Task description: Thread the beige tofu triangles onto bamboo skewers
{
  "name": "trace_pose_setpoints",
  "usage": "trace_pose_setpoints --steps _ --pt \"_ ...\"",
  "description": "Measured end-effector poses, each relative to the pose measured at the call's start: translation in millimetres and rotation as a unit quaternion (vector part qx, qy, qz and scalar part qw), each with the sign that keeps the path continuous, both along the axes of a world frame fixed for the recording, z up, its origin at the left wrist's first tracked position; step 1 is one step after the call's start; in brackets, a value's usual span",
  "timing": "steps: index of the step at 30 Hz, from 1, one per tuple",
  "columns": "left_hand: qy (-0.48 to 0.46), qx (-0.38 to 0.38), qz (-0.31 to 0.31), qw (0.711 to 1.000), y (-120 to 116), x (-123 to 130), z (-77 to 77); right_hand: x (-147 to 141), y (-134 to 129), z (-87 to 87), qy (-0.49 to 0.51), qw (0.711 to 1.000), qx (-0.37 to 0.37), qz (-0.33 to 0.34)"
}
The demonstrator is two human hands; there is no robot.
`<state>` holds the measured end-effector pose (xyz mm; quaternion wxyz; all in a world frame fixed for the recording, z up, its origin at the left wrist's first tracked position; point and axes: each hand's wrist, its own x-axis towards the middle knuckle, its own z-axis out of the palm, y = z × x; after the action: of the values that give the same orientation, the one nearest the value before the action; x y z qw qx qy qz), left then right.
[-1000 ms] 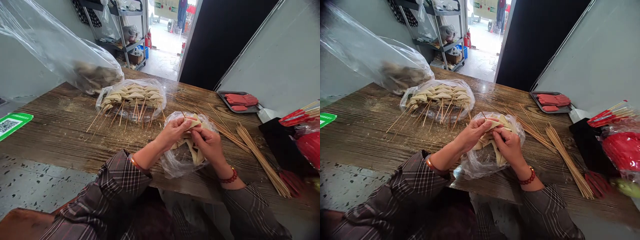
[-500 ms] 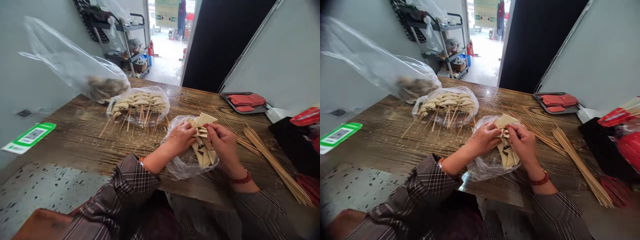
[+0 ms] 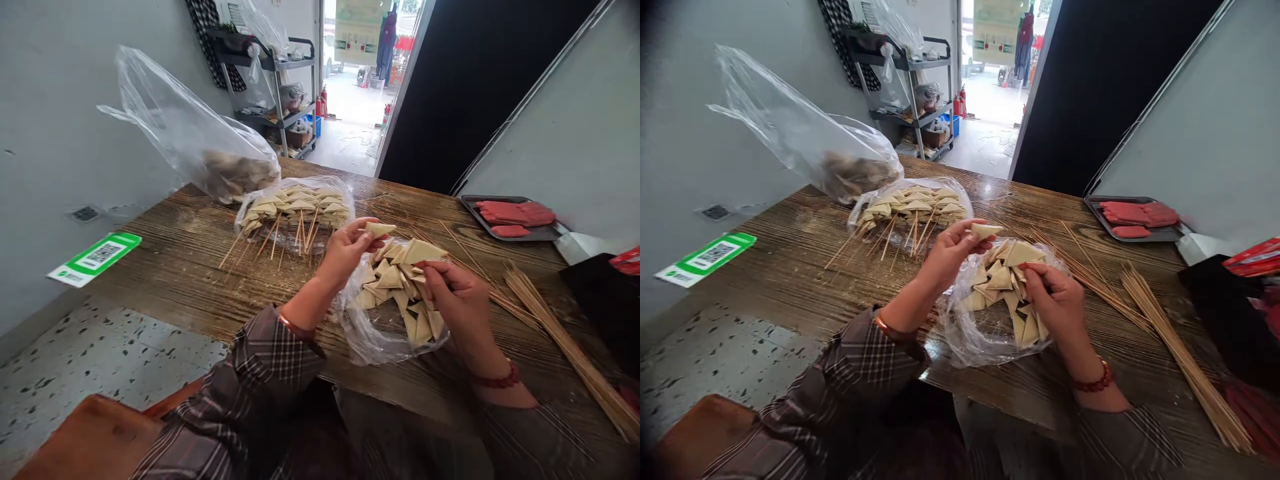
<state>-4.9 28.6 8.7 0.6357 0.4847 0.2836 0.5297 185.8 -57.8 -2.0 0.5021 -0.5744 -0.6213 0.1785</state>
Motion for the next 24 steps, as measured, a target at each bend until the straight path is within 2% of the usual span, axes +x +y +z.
trace_pose_setpoints --steps 3,8,14,24 --pt "-0.078 -0.053 -0.010 0.995 4 -7 6.2 -2 -1 1.0 -0.003 0.999 -0.025 0.041" --pt "-0.108 -0.099 -0.012 0.989 5 -10 11.5 -4 -1 3.2 -0.058 0.994 -0.024 0.091" --pt "-0.125 -0.144 -0.017 0.981 3 -12 16.0 -6 -1 5.8 -0.083 0.992 -0.007 0.096" --pt "-0.130 -0.164 -0.036 0.977 -1 -9 15.4 -5 2 0.1 -0.083 0.992 -0.010 0.096"
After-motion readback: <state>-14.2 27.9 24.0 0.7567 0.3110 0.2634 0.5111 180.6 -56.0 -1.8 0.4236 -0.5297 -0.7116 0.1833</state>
